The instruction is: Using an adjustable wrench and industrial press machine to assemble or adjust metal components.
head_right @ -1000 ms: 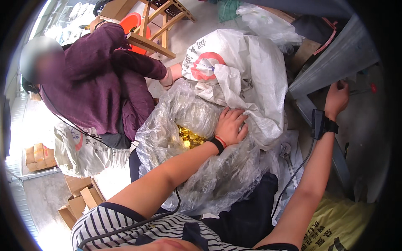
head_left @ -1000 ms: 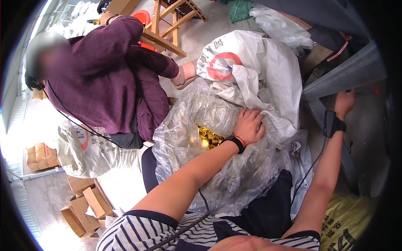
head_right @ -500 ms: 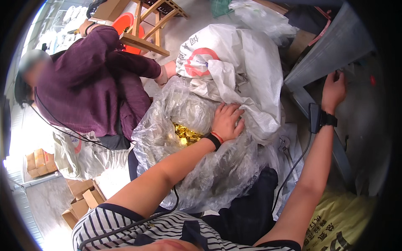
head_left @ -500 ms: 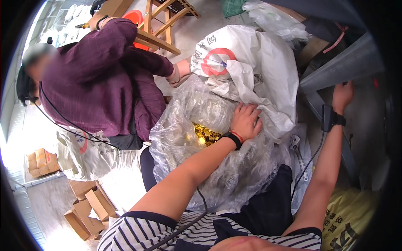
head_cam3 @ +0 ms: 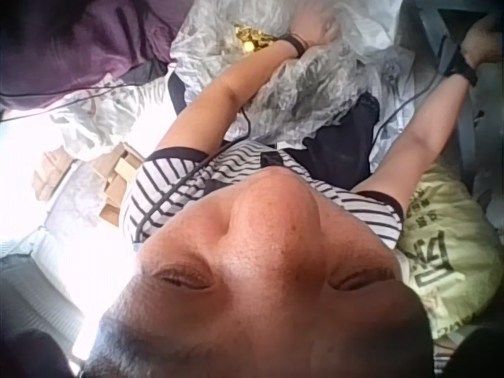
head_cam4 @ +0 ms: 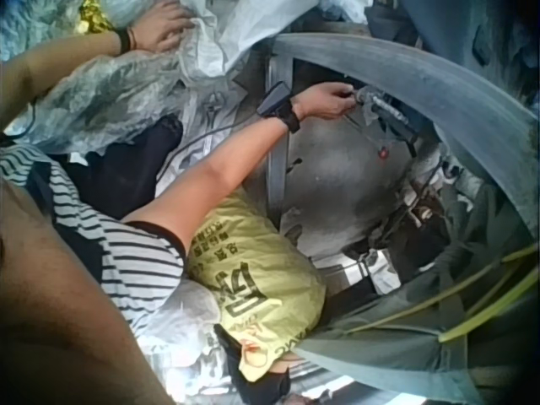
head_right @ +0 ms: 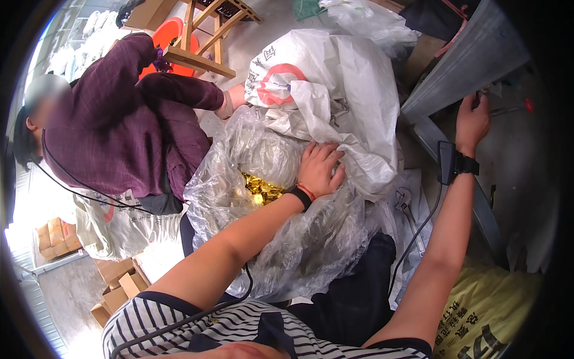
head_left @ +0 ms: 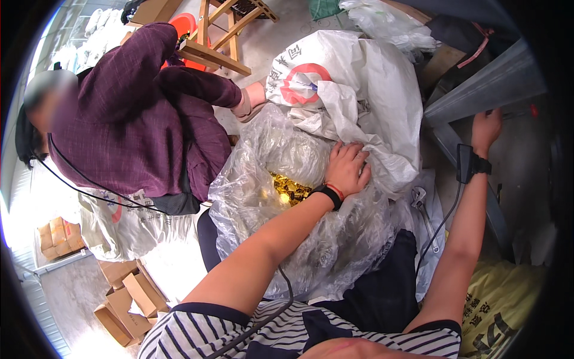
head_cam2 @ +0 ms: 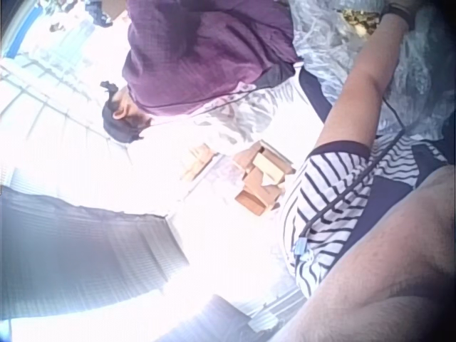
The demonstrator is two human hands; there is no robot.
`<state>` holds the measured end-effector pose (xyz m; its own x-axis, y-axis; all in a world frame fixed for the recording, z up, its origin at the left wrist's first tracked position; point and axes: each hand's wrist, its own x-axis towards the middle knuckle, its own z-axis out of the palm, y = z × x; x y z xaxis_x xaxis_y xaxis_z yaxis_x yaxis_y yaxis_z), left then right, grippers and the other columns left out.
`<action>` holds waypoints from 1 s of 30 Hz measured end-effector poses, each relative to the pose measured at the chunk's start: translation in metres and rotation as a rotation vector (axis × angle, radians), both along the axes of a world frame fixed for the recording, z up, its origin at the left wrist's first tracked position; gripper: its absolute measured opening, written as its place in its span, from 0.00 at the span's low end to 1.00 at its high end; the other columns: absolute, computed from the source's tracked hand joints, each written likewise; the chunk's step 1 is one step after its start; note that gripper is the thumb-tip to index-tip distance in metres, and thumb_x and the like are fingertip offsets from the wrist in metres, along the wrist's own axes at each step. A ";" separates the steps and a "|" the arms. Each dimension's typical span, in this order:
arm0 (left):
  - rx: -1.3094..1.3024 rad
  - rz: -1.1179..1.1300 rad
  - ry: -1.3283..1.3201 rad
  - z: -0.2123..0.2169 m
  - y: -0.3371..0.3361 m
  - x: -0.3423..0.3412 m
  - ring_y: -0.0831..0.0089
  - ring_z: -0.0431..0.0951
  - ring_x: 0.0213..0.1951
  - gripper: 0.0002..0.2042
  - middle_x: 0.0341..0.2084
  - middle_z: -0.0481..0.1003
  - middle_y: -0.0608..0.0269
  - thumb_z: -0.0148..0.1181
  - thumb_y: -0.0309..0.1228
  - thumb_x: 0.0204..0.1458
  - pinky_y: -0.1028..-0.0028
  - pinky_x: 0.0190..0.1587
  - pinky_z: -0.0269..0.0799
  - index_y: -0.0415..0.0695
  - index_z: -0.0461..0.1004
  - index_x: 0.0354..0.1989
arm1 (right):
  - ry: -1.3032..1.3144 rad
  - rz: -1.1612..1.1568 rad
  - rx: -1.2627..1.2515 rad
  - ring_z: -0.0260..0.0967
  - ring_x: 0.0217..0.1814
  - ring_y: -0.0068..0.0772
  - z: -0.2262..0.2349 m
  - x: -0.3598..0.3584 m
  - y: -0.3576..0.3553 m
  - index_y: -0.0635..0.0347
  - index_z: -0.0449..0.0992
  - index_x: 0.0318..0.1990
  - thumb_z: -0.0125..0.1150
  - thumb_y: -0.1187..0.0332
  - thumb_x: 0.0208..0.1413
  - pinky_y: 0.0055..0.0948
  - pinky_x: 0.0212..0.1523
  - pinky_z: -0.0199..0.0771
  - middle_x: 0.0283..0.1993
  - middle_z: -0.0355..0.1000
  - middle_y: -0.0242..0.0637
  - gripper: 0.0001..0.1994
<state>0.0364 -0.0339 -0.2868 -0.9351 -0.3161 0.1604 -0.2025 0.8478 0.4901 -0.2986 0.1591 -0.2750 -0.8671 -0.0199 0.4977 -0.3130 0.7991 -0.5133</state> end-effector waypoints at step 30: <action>0.046 -0.045 0.001 0.000 0.013 -0.011 0.58 0.66 0.52 0.16 0.47 0.70 0.55 0.54 0.37 0.46 0.53 0.60 0.52 0.43 0.73 0.43 | -0.111 0.017 0.197 0.70 0.47 0.52 -0.020 -0.045 0.047 0.61 0.71 0.46 0.54 0.54 0.53 0.41 0.45 0.68 0.43 0.74 0.47 0.20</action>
